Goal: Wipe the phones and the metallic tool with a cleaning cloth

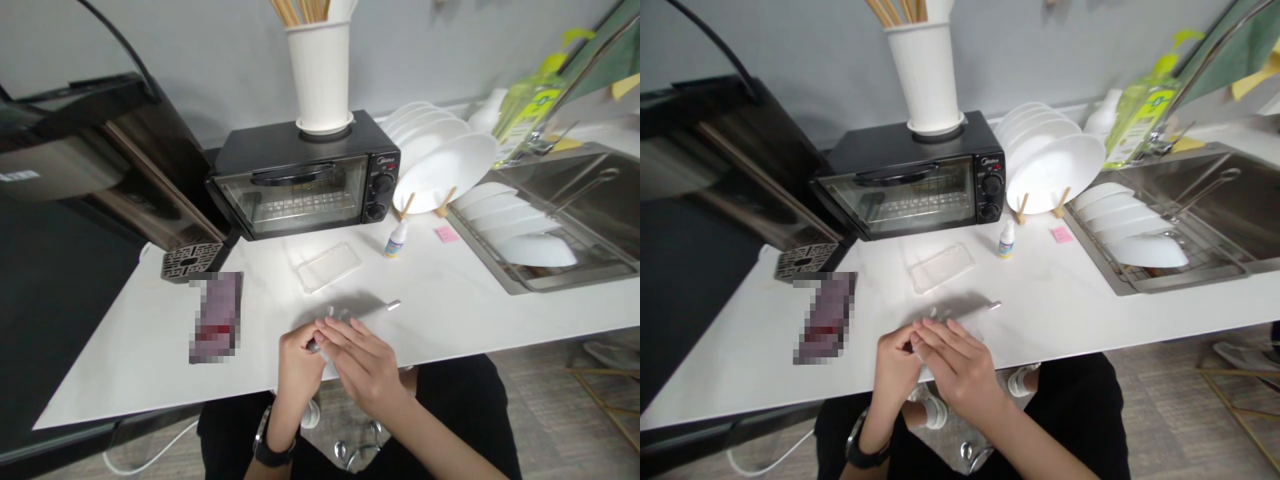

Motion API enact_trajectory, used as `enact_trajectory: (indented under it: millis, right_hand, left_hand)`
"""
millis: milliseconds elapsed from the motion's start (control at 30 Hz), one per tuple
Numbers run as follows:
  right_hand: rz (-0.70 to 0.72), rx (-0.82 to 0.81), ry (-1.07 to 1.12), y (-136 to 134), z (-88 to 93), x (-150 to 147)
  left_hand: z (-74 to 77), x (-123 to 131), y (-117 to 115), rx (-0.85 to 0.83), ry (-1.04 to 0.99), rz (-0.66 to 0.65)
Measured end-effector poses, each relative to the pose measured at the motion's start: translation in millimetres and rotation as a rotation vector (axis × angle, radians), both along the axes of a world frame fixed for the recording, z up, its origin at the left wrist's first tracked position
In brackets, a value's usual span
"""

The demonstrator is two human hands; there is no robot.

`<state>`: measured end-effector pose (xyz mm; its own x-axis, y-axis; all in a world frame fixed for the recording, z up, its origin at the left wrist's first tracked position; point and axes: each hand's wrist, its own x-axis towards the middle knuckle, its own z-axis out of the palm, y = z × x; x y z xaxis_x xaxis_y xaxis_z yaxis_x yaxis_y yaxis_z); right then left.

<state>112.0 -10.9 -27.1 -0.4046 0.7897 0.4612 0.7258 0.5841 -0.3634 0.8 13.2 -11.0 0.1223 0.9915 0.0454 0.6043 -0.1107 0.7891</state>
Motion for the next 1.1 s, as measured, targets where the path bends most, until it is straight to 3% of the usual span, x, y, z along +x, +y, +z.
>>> enact_trajectory:
  millis: [133, 300, 433, 567, 700, 900, 1100]
  right_hand:
    - [0.023, -0.022, -0.015, 3.9, -1.2, 19.7]
    - [-0.13, -0.06, 0.063, 10.8, -1.4, 59.3]
    - [-0.137, -0.066, 0.093, 10.2, -1.6, 69.4]
    - [-0.191, -0.003, 0.123, 7.0, -2.2, 62.3]
    - [-0.264, 0.062, 0.153, 3.9, -2.0, 37.0]
    - [0.018, 0.082, -0.029, -0.2, -1.9, -12.2]
    - [0.011, 0.129, -0.079, 0.8, 4.9, -8.5]
  left_hand:
    - [3.7, 2.5, 0.3, -0.028, -0.033, 0.002]
    - [11.0, 6.1, -0.4, -0.079, -0.169, -0.005]
    - [8.3, 2.3, -1.7, -0.085, -0.242, -0.021]
    - [3.4, -2.4, -3.1, -0.079, -0.287, -0.061]
    - [2.8, -5.7, -4.4, -0.042, -0.271, -0.074]
    - [-2.9, -13.4, -4.2, 0.036, -0.049, -0.011]
    - [-4.7, -9.4, -3.7, 0.059, -0.005, -0.007]
